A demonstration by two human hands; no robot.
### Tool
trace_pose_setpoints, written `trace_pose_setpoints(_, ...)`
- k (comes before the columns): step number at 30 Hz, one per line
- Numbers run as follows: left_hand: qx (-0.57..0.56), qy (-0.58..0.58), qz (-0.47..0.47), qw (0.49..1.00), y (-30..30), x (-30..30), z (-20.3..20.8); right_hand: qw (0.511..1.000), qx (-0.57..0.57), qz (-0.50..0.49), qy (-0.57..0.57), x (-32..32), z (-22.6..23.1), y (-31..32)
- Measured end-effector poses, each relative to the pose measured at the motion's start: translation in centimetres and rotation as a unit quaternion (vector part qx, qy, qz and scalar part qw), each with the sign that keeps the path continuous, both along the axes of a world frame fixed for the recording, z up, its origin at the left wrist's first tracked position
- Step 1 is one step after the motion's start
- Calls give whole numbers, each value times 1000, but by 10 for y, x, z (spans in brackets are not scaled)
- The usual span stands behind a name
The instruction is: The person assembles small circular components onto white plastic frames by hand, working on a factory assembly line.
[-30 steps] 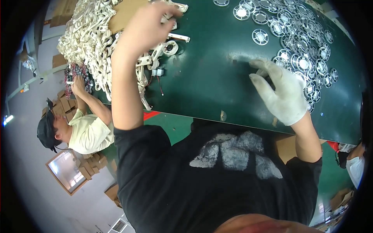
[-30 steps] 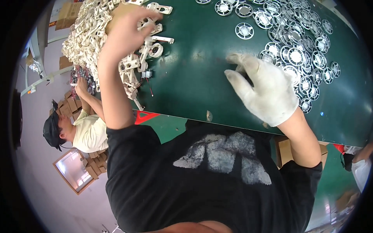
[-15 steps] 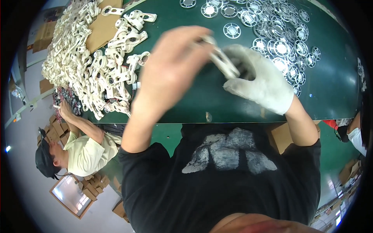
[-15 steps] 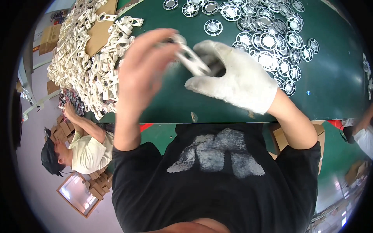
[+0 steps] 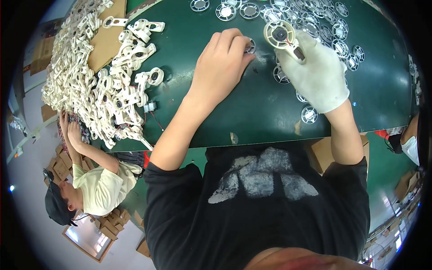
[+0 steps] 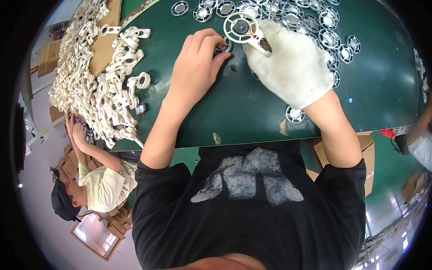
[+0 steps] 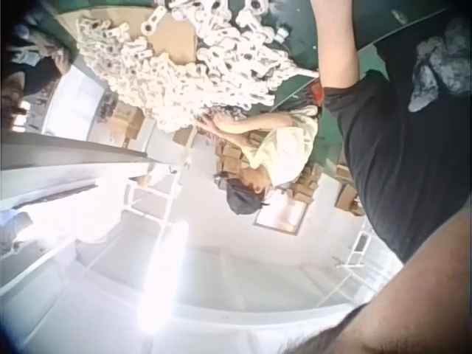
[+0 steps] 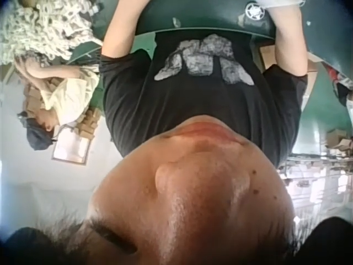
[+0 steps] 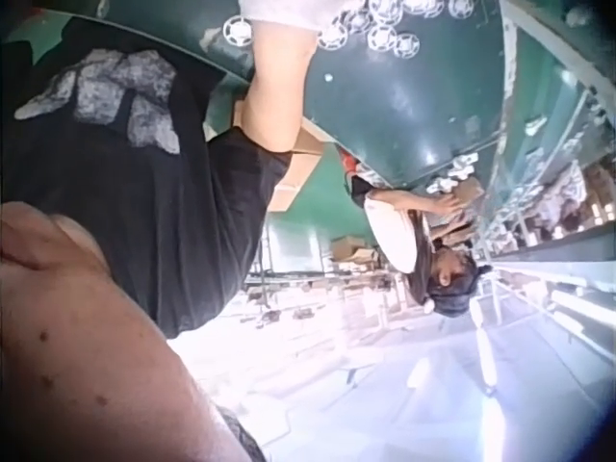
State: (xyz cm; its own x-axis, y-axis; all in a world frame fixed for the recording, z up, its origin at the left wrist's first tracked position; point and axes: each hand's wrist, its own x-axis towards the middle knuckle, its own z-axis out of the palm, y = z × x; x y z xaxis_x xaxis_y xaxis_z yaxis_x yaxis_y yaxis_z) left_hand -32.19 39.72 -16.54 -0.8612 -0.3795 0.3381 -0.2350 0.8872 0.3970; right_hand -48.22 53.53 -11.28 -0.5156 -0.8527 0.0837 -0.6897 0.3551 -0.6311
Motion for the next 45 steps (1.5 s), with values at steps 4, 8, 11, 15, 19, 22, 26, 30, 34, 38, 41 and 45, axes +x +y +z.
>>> trace_pose_setpoints(4,119,42,39,991,6,13,14,999,32,15,16,5,3,2)
trace_pose_setpoints(8,233,109,41,965,16,16,41,994,73,59,61,16,3,4)
trace_pose_setpoints(11,178,171,-11,969,16,15,33,991,66,117,24,22,1,5)
trace_pose_setpoints(15,164,101,3,981,19,15,30,983,120,130,42,24,2,4)
trace_pose_setpoints(19,195,100,-43,975,12,19,35,983,124,131,29,21,3,4)
trace_pose_setpoints(22,175,87,-76,978,7,21,31,984,111,135,26,20,1,4)
trace_pose_setpoints(26,138,93,-97,981,5,23,26,986,83,139,41,19,-3,5)
trace_pose_setpoints(30,138,116,-114,977,3,23,23,985,98,140,33,19,0,3)
trace_pose_setpoints(34,181,116,-110,970,3,23,28,986,79,141,36,19,2,3)
trace_pose_setpoints(38,193,119,-127,966,1,21,27,985,98,135,-52,19,5,4)
trace_pose_setpoints(41,180,109,-134,968,4,23,31,946,128,171,-246,5,11,0)
trace_pose_setpoints(45,153,144,-165,964,5,20,30,855,181,192,-446,1,19,-4)
